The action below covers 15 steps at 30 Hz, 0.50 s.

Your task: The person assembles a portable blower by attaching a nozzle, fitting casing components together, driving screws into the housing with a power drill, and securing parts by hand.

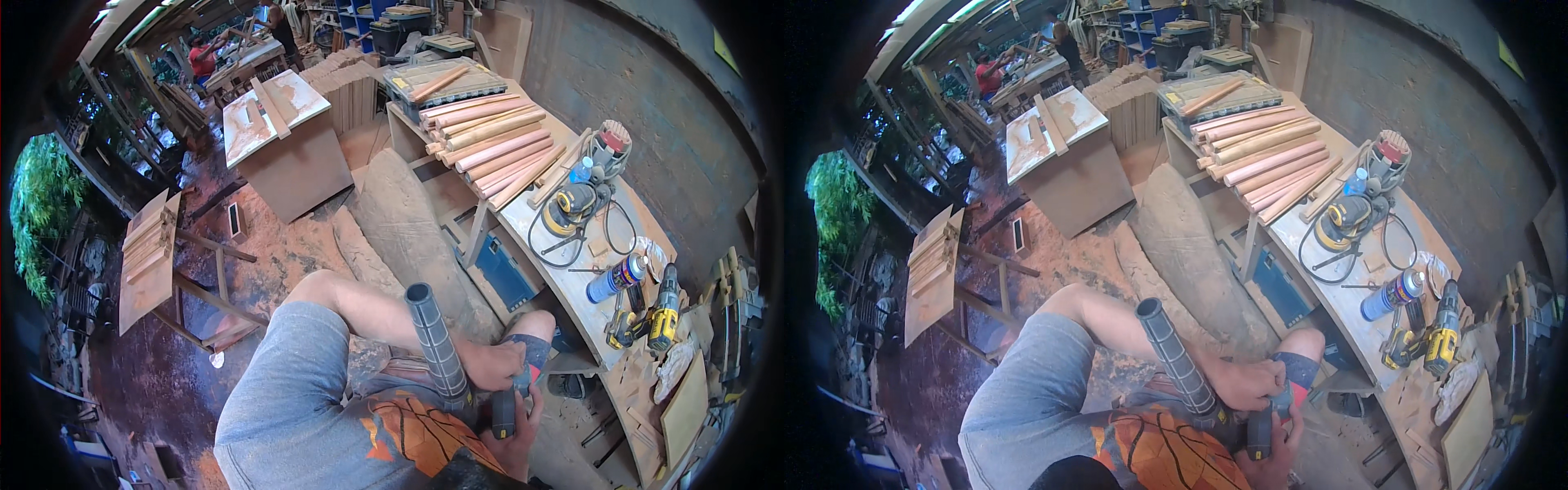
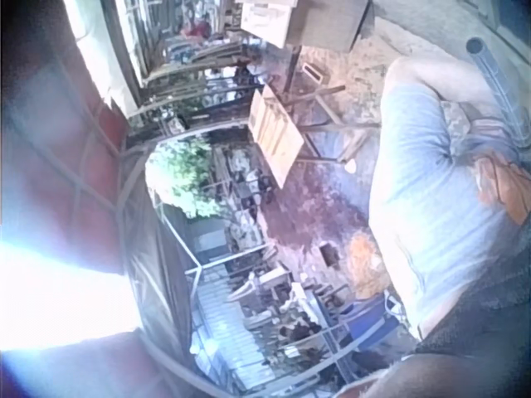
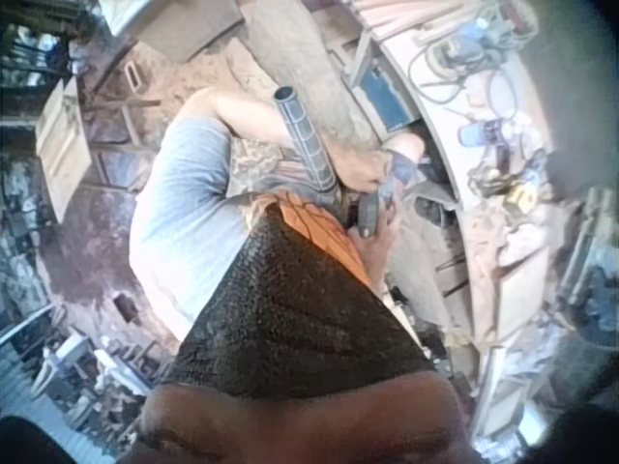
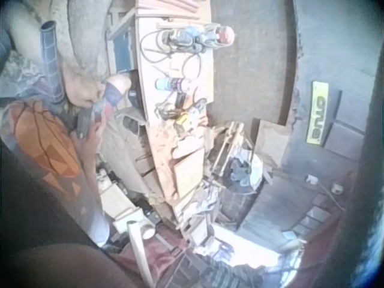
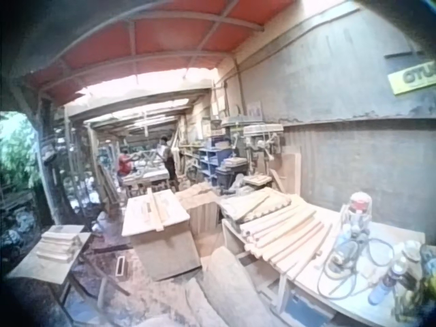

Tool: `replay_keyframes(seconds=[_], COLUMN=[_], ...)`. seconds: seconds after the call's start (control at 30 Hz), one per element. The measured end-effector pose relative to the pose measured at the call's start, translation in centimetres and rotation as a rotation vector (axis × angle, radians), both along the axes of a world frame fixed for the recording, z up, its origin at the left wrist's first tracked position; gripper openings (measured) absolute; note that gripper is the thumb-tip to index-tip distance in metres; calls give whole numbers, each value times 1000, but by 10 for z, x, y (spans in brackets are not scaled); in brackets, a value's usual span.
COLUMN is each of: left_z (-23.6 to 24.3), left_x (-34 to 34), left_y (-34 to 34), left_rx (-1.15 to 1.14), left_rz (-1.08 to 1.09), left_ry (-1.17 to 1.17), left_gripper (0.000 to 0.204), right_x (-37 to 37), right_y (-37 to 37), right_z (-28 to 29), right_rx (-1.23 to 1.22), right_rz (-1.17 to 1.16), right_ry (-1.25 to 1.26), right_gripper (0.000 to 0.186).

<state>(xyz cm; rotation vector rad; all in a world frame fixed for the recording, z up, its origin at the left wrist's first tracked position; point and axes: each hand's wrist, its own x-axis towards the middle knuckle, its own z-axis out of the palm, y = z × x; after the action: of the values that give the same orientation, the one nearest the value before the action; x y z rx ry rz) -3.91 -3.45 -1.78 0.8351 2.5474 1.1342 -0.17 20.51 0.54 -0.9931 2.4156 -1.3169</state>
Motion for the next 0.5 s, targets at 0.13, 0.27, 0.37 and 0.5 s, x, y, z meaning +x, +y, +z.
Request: replay_keyframes(seconds=[0.13,0.27,0.37,0.5], left_z=[-2,-2,-4,-2], left_x=[6,-9,-20,-25], left_y=[-1,-35,-46,-49], left_rx=[11,7,-18,-109], left_rz=[72,-61,-144,-256], left_ry=[79,284,505,631], left_gripper=[27,21,19,17], right_x=[1,0,-3,-8], right_y=[-2,-1,0,3], right_z=[6,1,0,-7], right_rx=[9,-21,-64,-74], right_rz=[48,62,110,139], right_ry=[144,138,124,78], right_gripper=[78,77,79,80])
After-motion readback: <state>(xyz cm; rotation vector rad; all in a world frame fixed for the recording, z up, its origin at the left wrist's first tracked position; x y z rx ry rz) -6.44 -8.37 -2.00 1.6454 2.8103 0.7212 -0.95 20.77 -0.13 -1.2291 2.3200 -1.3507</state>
